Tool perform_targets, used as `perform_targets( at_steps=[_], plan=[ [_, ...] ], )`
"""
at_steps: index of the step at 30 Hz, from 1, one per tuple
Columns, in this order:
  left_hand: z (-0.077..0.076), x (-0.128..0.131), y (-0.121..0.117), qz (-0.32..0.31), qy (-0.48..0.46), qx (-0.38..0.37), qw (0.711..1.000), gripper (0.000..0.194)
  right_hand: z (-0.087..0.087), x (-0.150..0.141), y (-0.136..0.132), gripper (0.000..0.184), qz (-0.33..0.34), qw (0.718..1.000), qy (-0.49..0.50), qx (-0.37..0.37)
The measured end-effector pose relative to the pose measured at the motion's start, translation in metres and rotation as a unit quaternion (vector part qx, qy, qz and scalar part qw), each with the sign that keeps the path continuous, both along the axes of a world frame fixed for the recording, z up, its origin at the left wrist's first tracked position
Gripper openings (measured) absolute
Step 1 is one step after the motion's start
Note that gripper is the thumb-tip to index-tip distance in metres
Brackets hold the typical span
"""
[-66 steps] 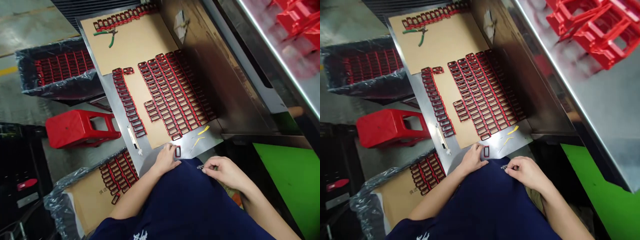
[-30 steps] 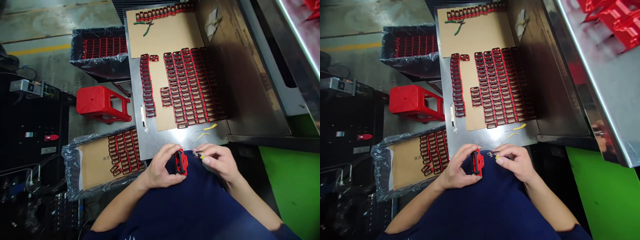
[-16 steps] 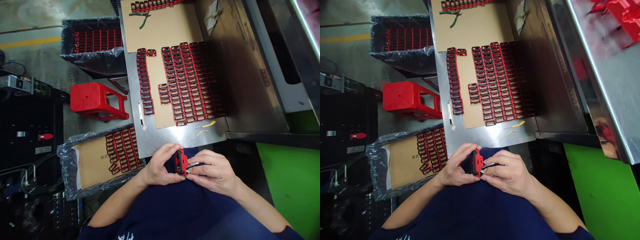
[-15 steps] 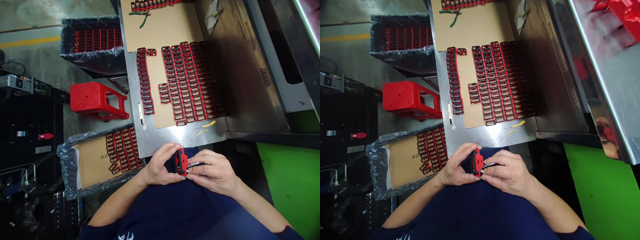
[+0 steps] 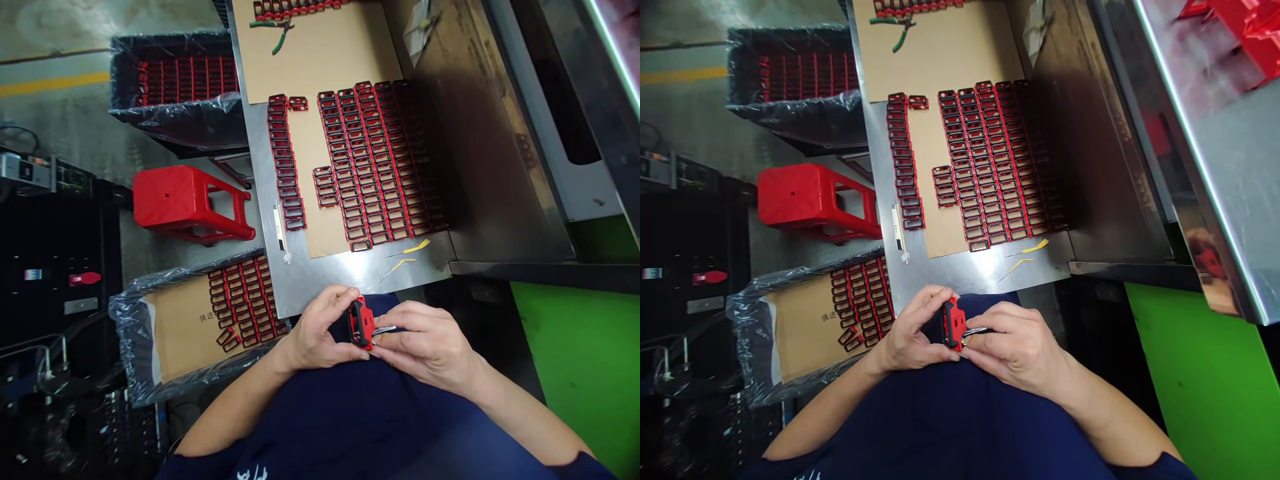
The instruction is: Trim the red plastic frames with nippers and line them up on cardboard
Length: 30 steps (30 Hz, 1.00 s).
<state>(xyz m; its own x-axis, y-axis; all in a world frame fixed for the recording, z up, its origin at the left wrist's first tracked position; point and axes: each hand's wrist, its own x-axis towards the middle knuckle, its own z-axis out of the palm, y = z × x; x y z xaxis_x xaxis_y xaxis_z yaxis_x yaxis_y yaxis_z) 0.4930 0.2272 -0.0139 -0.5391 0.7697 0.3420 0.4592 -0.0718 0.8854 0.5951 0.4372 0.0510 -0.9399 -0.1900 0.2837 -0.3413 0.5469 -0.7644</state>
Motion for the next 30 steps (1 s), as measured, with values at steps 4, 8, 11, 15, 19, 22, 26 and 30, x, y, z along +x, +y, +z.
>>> perform_targets(
  at_steps=[4,8,11,15,19,22,26,30],
  plan=[
    [-0.001,-0.002,-0.002,-0.010,0.002,-0.017,1.000,0.096,0.004,-0.001,0.000,0.005,0.018,1.000,-0.014,0.007],
    [0.001,-0.002,-0.004,-0.017,-0.005,-0.042,0.999,0.097,0.007,-0.003,-0.001,0.006,0.030,0.999,-0.027,0.011],
    [0.003,-0.002,-0.005,-0.017,-0.006,-0.048,0.999,0.096,0.008,-0.004,-0.002,0.006,0.037,0.999,-0.034,0.014],
    [0.005,-0.002,-0.005,-0.009,0.002,-0.049,0.999,0.095,0.009,-0.002,-0.002,0.013,0.039,0.999,-0.033,0.005],
    [0.006,-0.002,-0.005,0.000,0.006,-0.048,0.999,0.096,0.010,-0.001,-0.003,0.017,0.049,0.998,-0.025,0.004],
    [0.007,-0.002,-0.004,0.007,0.011,-0.043,0.999,0.097,0.010,-0.001,-0.003,0.018,0.050,0.999,-0.020,0.010],
    [0.004,0.000,-0.004,0.015,-0.010,-0.028,0.999,0.094,0.010,0.000,-0.005,0.019,0.036,0.999,-0.020,0.015],
    [-0.005,0.005,-0.007,0.031,-0.112,0.017,0.993,0.086,0.008,0.001,-0.005,0.017,-0.038,0.999,-0.029,-0.014]
  ],
)
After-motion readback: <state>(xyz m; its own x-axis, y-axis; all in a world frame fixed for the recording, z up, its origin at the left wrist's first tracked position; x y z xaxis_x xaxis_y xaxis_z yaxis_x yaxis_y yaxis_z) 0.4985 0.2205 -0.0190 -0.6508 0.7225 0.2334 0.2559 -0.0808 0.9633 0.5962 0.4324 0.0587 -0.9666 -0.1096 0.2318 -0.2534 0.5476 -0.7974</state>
